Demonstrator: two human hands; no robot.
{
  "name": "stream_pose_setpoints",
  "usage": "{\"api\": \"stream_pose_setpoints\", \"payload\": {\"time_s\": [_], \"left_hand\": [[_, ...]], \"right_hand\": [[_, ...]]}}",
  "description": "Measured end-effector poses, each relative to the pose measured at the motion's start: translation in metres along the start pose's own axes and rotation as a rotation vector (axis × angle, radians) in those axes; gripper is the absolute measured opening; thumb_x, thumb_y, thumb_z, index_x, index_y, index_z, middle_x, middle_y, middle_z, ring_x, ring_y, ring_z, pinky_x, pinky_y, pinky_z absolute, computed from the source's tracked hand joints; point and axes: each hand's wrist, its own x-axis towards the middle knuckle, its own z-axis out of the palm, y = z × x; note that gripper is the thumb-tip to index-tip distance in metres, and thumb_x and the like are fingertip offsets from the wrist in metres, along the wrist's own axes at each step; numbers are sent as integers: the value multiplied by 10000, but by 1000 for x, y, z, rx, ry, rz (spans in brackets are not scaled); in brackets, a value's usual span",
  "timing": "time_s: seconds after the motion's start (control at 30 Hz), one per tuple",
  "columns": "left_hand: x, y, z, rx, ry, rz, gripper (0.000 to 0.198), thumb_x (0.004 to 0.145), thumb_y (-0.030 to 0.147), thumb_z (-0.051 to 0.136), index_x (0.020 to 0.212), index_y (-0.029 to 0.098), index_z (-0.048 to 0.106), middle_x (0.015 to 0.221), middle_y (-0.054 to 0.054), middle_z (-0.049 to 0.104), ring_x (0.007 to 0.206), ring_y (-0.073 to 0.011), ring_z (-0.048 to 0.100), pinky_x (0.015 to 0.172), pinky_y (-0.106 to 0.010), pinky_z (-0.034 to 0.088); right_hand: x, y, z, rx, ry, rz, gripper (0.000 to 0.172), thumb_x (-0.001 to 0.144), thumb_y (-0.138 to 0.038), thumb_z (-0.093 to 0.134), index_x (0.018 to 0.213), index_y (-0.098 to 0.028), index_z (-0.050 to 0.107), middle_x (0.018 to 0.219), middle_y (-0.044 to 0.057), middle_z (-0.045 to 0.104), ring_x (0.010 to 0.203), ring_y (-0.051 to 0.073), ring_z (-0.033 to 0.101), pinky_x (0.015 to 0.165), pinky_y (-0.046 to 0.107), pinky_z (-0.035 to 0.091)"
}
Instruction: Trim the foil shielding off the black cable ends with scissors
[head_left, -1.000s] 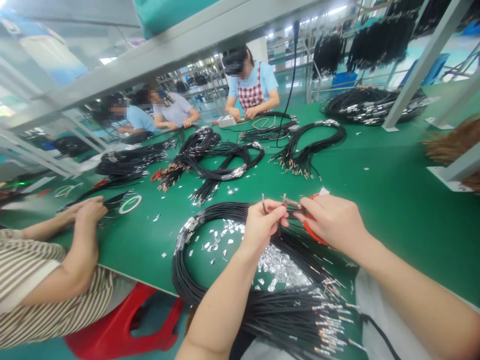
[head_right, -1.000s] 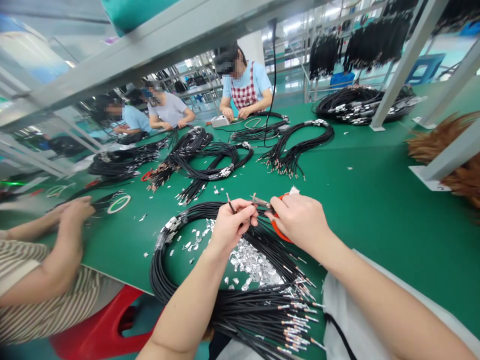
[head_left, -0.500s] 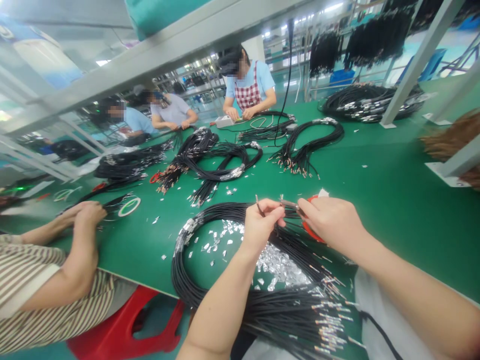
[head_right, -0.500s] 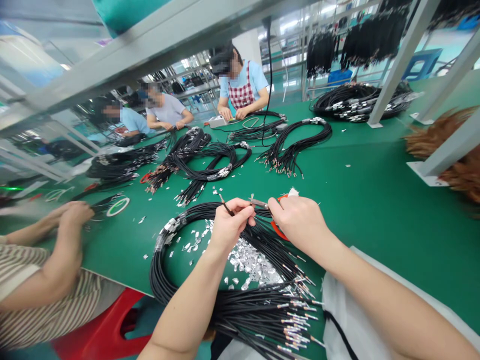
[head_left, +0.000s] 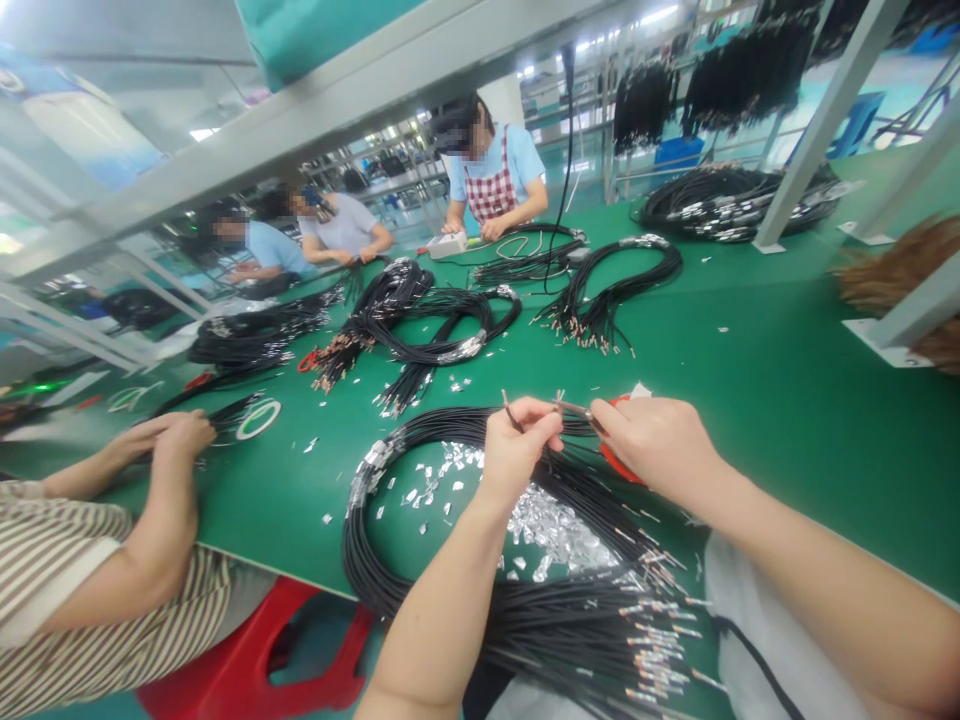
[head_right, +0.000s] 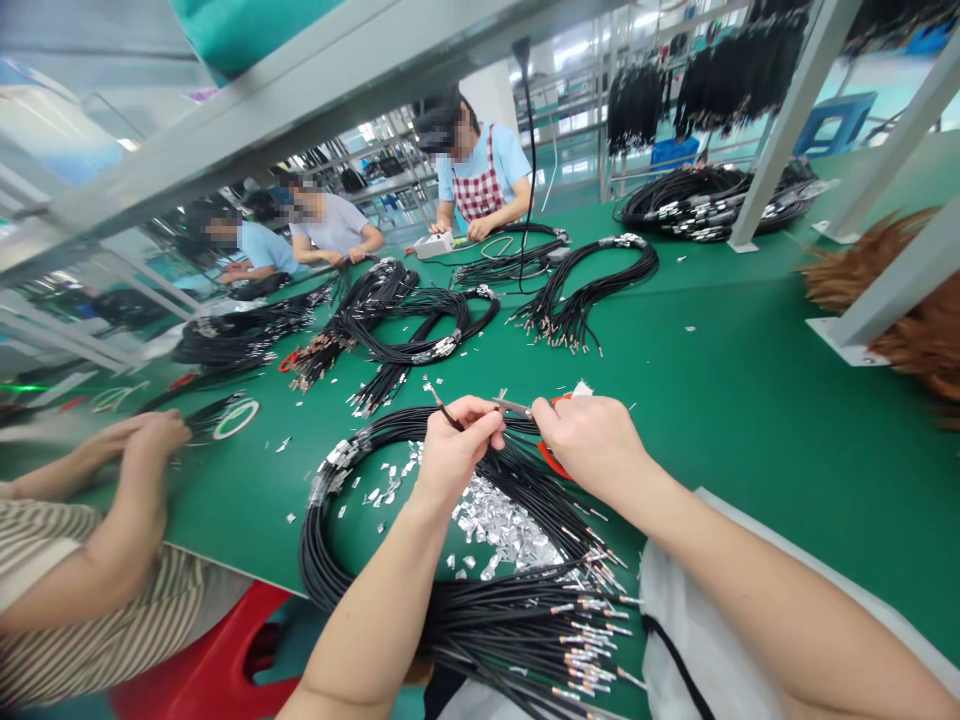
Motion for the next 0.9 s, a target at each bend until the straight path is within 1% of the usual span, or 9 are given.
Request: {"api": "stream_pose_setpoints", "payload": {"time_s": [0.1, 0.2, 0.3, 0.4, 0.53, 0.63, 0.73, 0.8, 0.9], "left_hand": [[0, 3, 1, -43, -13, -39, 162, 678, 278, 690, 729, 132, 644, 504, -1, 594, 390, -55, 463, 350, -164, 192], [-1, 4, 2, -50, -25, -65, 184, 680, 296, 690, 752, 130, 654, 509, -6, 596, 381, -53, 449, 341, -171, 157], [-3, 2, 5, -31, -57, -73, 186, 678, 305, 691, 745, 135, 656, 513, -5, 596, 408, -64, 477, 357, -174, 190], [-6, 0, 9, 3, -122, -85, 182, 691, 309, 680, 730, 134, 653, 497, 4, 579, 427, -64, 482, 399, -181, 260], [-4, -1, 12, -54, -133, -72, 250, 638, 249, 721, 859, 162, 643, 684, 1, 610, 551, -66, 514, 442, -177, 309], [2, 0, 11, -227, -68, -6, 418, 542, 154, 768, 915, 203, 588, 868, 10, 573, 664, -63, 511, 484, -167, 348], [7, 0, 9, -333, -5, 65, 236, 635, 218, 724, 775, 176, 538, 764, 25, 526, 584, -46, 451, 499, -183, 349], [8, 1, 8, -321, 23, 91, 182, 718, 295, 664, 737, 162, 540, 689, 18, 514, 554, -56, 444, 495, -200, 341], [5, 2, 7, -252, 12, 98, 240, 788, 381, 586, 826, 145, 607, 653, -7, 544, 553, -78, 463, 500, -221, 337]], "right_hand": [[1, 2, 5, 195, 5, 60, 251, 868, -209, 457, 656, -168, 586, 514, 3, 582, 446, 111, 477, 467, 250, 214], [4, 3, 9, 650, 26, 267, 138, 841, -279, 537, 785, -179, 614, 637, 13, 646, 527, 120, 553, 504, 234, 357], [9, 0, 10, 1208, 78, 529, 209, 749, -343, 656, 873, -192, 582, 785, 36, 679, 646, 149, 619, 586, 272, 480], [13, -7, 8, 1482, 104, 623, 248, 689, -343, 714, 820, -191, 569, 794, 31, 667, 695, 157, 626, 640, 303, 516], [17, -2, 5, 1460, 129, 658, 199, 662, -294, 731, 734, -186, 580, 698, -2, 619, 619, 126, 582, 606, 277, 503], [16, 22, 15, 1346, 228, 770, 191, 653, -283, 726, 732, -190, 579, 689, -5, 614, 568, 113, 556, 554, 266, 487], [8, 58, 40, 1251, 269, 844, 247, 618, -319, 735, 739, -196, 558, 627, -5, 609, 495, 122, 541, 483, 278, 471], [0, 81, 58, 1083, 173, 794, 217, 658, -341, 685, 738, -190, 552, 579, 11, 615, 478, 148, 563, 454, 291, 469], [-8, 98, 68, 620, 74, 606, 131, 749, -276, 552, 804, -160, 581, 668, 72, 672, 573, 200, 626, 506, 333, 494]]}}
